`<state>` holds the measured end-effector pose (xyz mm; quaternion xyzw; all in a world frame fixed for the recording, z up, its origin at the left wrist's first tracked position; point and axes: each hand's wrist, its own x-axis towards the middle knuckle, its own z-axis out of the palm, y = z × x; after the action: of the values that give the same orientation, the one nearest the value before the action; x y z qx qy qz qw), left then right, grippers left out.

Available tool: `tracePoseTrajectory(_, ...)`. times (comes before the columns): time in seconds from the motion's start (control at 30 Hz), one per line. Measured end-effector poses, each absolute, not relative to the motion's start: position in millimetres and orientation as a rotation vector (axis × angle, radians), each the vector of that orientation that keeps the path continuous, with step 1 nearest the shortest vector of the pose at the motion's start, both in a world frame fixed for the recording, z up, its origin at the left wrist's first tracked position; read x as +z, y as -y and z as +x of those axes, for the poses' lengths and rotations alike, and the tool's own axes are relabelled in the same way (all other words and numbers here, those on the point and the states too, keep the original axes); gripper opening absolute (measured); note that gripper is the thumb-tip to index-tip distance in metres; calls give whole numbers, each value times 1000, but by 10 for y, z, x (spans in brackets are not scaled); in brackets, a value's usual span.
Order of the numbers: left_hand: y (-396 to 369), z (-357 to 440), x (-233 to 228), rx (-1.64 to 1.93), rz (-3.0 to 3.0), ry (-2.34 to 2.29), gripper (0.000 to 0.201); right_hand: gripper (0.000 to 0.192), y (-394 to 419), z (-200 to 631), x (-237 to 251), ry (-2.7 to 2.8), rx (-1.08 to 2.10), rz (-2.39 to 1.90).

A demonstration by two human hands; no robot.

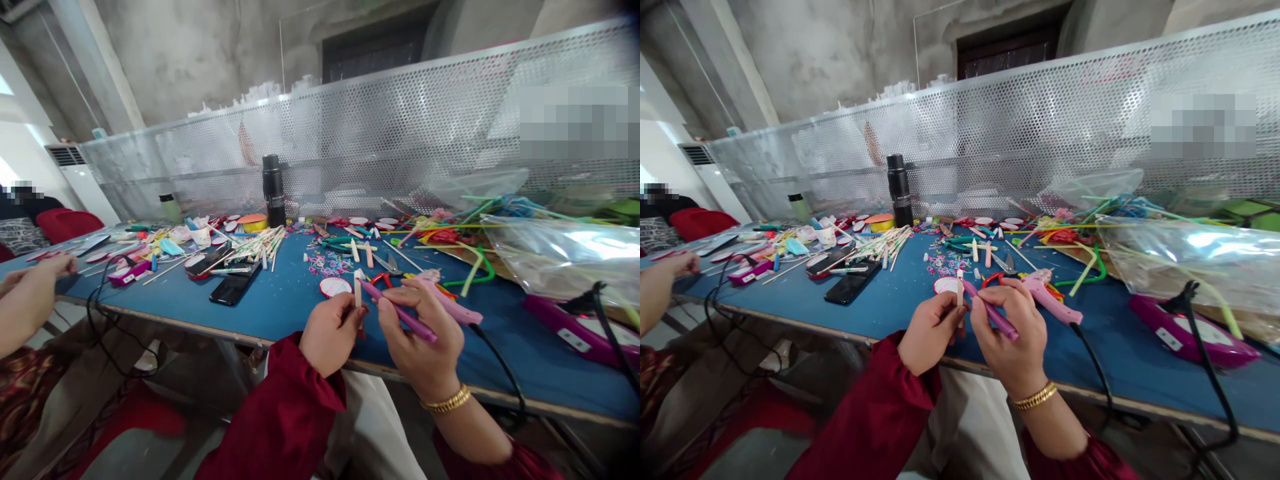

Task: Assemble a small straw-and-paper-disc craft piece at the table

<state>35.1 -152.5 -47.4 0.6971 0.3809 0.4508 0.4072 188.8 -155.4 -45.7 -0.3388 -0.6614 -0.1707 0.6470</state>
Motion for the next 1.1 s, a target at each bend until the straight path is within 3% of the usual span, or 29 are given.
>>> tracePoseTrajectory(1.1, 1523, 339, -470, 1131, 1789, -970, 18, 16, 1560, 1896, -455, 1488, -435, -769)
